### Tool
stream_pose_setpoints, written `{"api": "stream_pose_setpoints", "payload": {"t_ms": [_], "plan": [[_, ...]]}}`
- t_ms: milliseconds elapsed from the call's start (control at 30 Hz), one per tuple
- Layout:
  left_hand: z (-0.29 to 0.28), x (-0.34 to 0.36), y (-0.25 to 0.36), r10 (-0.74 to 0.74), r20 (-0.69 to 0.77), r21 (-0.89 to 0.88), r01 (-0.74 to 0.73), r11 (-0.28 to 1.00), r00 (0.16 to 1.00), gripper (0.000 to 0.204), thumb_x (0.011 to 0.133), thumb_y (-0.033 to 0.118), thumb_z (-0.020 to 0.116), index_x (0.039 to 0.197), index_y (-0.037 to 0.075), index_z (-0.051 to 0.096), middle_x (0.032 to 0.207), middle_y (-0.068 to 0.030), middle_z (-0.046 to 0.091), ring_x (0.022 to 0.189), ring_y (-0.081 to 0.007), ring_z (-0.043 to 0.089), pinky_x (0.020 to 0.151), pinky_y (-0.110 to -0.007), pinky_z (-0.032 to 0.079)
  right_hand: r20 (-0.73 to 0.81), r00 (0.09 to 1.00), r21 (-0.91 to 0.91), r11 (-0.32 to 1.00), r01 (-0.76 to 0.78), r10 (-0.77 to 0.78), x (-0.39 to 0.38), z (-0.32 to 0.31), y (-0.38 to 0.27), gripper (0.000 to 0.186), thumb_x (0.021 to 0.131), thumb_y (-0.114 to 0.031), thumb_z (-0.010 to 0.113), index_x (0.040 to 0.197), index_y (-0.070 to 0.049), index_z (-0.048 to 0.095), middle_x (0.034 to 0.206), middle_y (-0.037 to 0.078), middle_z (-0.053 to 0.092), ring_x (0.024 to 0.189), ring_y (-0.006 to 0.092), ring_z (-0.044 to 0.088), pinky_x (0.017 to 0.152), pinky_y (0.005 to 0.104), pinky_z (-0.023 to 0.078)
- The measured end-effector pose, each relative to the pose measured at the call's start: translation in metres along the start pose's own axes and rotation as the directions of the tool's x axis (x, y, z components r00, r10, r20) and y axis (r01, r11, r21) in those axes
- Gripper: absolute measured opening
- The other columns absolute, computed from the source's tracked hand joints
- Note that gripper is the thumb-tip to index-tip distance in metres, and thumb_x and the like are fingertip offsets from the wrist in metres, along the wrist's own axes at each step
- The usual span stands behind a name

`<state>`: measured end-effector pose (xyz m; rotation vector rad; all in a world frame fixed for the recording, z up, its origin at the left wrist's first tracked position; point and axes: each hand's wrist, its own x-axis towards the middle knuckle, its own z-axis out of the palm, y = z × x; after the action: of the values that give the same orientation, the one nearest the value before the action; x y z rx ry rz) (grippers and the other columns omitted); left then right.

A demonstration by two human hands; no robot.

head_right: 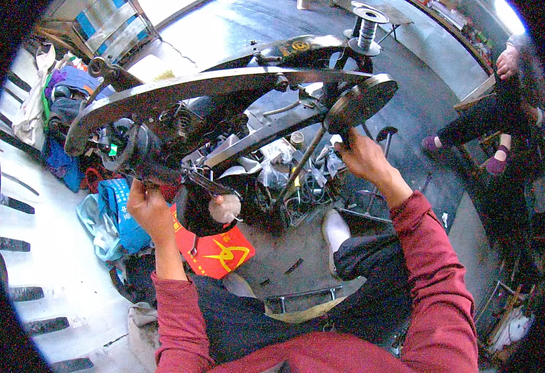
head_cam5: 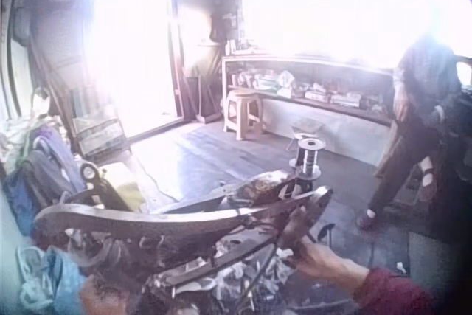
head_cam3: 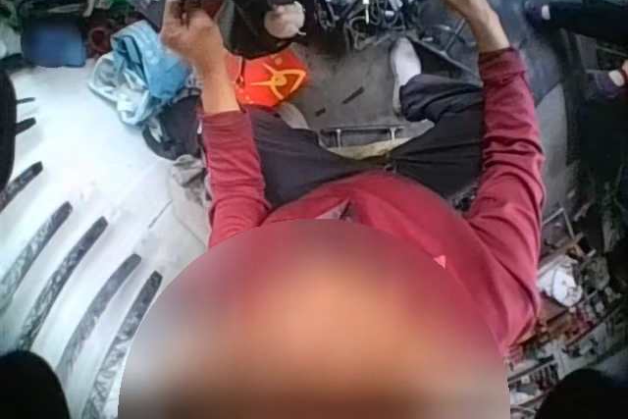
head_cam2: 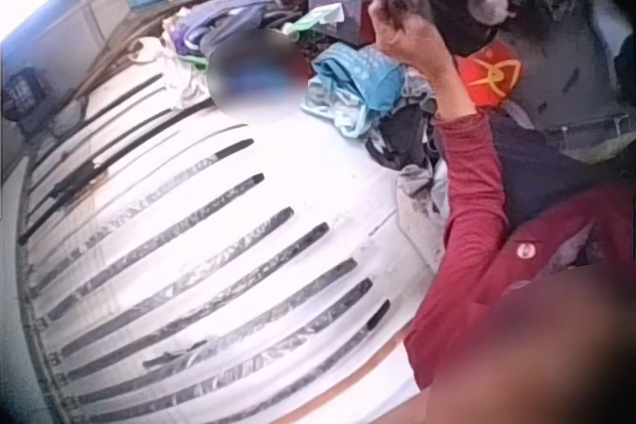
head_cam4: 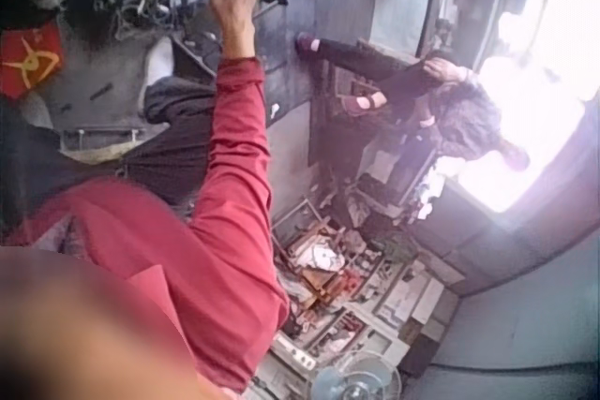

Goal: The person operates a manual sewing machine to stitch a dark-colored bag, then removes it and uses a needle and thread to hand-sew a small metal clasp onto the bag's edge.

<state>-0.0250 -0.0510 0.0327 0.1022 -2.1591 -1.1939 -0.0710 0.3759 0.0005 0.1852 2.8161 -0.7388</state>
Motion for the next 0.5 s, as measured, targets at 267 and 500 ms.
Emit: {"api": "stream_pose_setpoints", "payload": {"t_ms": [267, 500], "plan": [[0.002, 0.004, -0.027, -0.211, 0.361, -0.52, 0.384, 0.763, 0.908, 0.019, 0.106, 0.008, 0.057, 0.116, -0.003, 0.069, 0.107, -0.0024, 0.074, 0.094, -0.0101, 0.066, 0.086, -0.028, 0.053, -0.037, 0.999, 0.029, 0.999, 0.03, -0.029, 0.003, 0.005, 0.005, 0.043, 0.099, -0.034, 0.06, 0.133, -0.007, 0.054, 0.113, 0.031, 0.069, 0.108, 0.0517, 0.063, 0.09, 0.0583, 0.05], [-0.01, 0.007, -0.026, -0.108, 0.685, -0.337, 0.445, 0.83, 0.721, 0.032, 0.099, 0.009, 0.049, 0.124, -0.004, 0.064, 0.122, -0.0065, 0.069, 0.113, -0.0145, 0.06, 0.102, -0.031, 0.044, -0.051, 0.988, 0.097, 0.984, 0.147, -0.143, 0.014, 0.014, 0.022, 0.039, 0.104, -0.027, 0.06, 0.128, 0.002, 0.05, 0.071, 0.009, 0.059, 0.058, 0.0197, 0.06, 0.055, 0.0377, 0.049]]}}
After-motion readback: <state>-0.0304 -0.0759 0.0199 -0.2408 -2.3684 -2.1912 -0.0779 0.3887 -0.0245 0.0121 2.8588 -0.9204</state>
